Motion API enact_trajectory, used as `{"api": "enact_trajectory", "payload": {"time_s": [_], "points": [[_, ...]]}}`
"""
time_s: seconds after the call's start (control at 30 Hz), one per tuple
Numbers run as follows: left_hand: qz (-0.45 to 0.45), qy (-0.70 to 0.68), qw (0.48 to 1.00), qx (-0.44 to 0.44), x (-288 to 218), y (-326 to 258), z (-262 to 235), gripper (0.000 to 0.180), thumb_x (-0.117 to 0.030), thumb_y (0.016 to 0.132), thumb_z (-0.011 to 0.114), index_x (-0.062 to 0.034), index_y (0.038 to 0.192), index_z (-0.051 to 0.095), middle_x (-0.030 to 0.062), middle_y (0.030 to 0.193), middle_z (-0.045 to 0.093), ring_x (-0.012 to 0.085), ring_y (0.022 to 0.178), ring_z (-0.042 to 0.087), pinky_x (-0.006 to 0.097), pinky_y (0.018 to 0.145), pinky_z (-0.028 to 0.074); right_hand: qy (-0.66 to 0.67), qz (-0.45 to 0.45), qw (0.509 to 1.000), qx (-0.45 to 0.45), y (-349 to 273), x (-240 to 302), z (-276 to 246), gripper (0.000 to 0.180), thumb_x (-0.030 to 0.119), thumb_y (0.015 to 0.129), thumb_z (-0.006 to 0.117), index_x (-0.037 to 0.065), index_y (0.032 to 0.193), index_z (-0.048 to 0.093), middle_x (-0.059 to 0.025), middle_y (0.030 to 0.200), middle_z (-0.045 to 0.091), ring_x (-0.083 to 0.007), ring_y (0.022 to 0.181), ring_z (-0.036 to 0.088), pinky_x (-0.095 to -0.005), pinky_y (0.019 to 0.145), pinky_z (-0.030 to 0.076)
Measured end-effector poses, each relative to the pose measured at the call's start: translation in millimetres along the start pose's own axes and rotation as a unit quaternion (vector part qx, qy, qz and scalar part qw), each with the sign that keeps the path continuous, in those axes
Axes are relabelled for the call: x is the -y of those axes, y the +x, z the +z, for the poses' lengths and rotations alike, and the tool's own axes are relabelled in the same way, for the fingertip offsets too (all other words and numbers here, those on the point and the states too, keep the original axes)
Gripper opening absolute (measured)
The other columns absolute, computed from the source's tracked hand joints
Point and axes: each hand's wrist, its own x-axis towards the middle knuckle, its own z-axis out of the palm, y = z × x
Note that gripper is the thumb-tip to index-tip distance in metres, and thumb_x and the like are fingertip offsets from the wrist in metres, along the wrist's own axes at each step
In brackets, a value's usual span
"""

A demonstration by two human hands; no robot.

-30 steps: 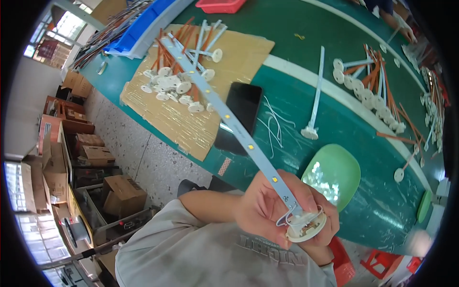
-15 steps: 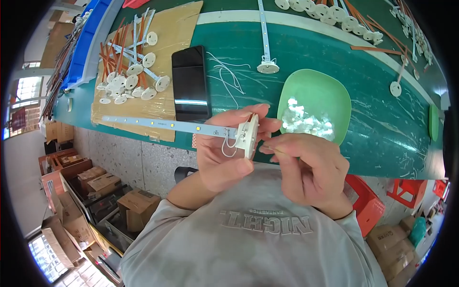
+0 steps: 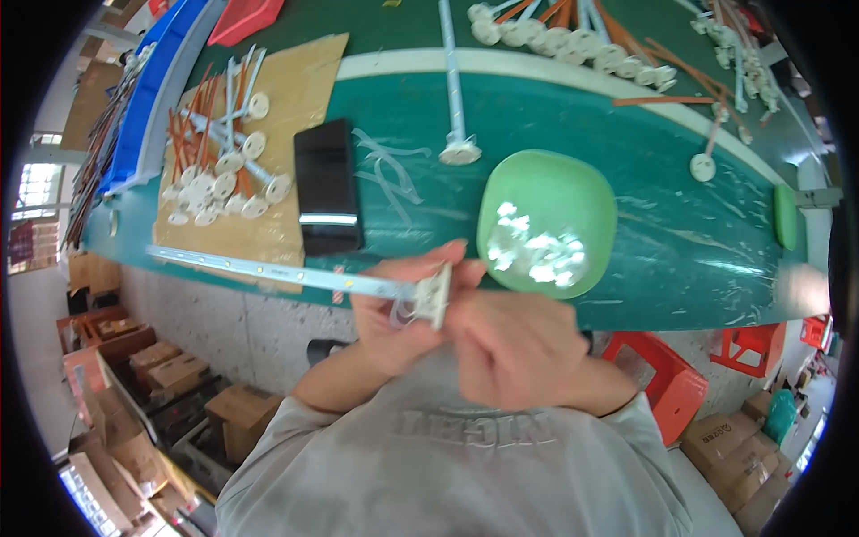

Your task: Assembling LED light strips by attaching them to plastic bases and connecting wires.

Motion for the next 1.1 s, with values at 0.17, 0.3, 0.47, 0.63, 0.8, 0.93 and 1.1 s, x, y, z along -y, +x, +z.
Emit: {"api": "enact_trajectory", "payload": {"time_s": [0.17,0.3,0.47,0.63,0.8,0.93,1.1], "points": [[-0.063,-0.021,0.997,-0.050,-16.2,5.8,4.2,0.055,-0.019,0.084,0.072,0.0060,0.128,0.048,0.0263,0.130,0.053,0.0370,0.115,0.058,0.049,0.098,0.047,0.142,0.017,0.988,-0.057,7.2,-4.2,4.3,0.021,-0.009,0.069,0.068,-0.001,0.088,0.066,-0.0107,0.072,0.067,-0.0227,0.055,0.064,-0.0278,0.048,0.049],[-0.074,0.106,0.991,-0.019,-28.3,21.8,9.3,0.051,-0.020,0.087,0.068,0.0141,0.121,0.052,0.0266,0.119,0.060,0.0361,0.112,0.060,0.049,0.098,0.046,0.128,0.005,0.991,-0.028,12.7,-6.5,-12.9,0.021,-0.006,0.070,0.072,0.000,0.088,0.066,-0.0094,0.069,0.066,-0.0232,0.053,0.063,-0.0279,0.046,0.048],[-0.078,0.159,0.983,0.057,-40.1,36.5,12.8,0.040,-0.011,0.086,0.065,0.0135,0.117,0.056,0.0265,0.117,0.061,0.0358,0.110,0.061,0.047,0.097,0.047,0.100,-0.005,0.995,-0.019,10.0,-9.7,-18.3,0.020,0.000,0.070,0.076,0.003,0.087,0.067,-0.0078,0.068,0.065,-0.0230,0.055,0.063,-0.0308,0.048,0.048],[-0.127,0.371,0.918,-0.055,-62.1,50.9,3.8,0.028,-0.007,0.090,0.057,0.0064,0.115,0.059,0.0166,0.108,0.064,0.0248,0.097,0.065,0.037,0.088,0.051,0.010,-0.019,1.000,-0.020,6.7,-24.4,-64.0,0.017,0.003,0.069,0.076,0.005,0.084,0.068,-0.0082,0.072,0.067,-0.0242,0.059,0.064,-0.0308,0.052,0.050],[-0.056,0.454,0.877,-0.150,-108.4,57.2,-41.8,0.023,-0.007,0.091,0.057,0.0058,0.110,0.061,0.0106,0.097,0.065,0.0156,0.086,0.064,0.028,0.081,0.051,-0.198,0.116,0.964,-0.131,-26.6,-79.5,-109.4,0.008,0.001,0.073,0.071,0.005,0.080,0.068,-0.0098,0.072,0.067,-0.0243,0.060,0.066,-0.0309,0.055,0.050],[-0.122,0.655,0.740,-0.094,-148.0,59.5,-61.8,0.017,-0.010,0.089,0.061,0.0040,0.098,0.065,0.0030,0.082,0.064,0.0095,0.073,0.059,0.022,0.066,0.046,-0.264,0.181,0.930,-0.179,-36.4,-104.1,-121.5,0.004,0.003,0.078,0.070,0.000,0.080,0.067,-0.0122,0.072,0.067,-0.0231,0.060,0.065,-0.0302,0.059,0.050],[-0.104,0.848,0.520,-0.017,-161.2,115.4,-48.9,0.027,-0.023,0.076,0.073,0.0017,0.079,0.064,0.0169,0.068,0.062,0.0293,0.063,0.060,0.038,0.057,0.044,-0.289,0.216,0.914,-0.184,-47.3,-111.2,-130.2,0.008,0.003,0.085,0.066,-0.004,0.085,0.065,-0.0093,0.069,0.065,-0.0133,0.060,0.061,-0.0258,0.059,0.049]]}}
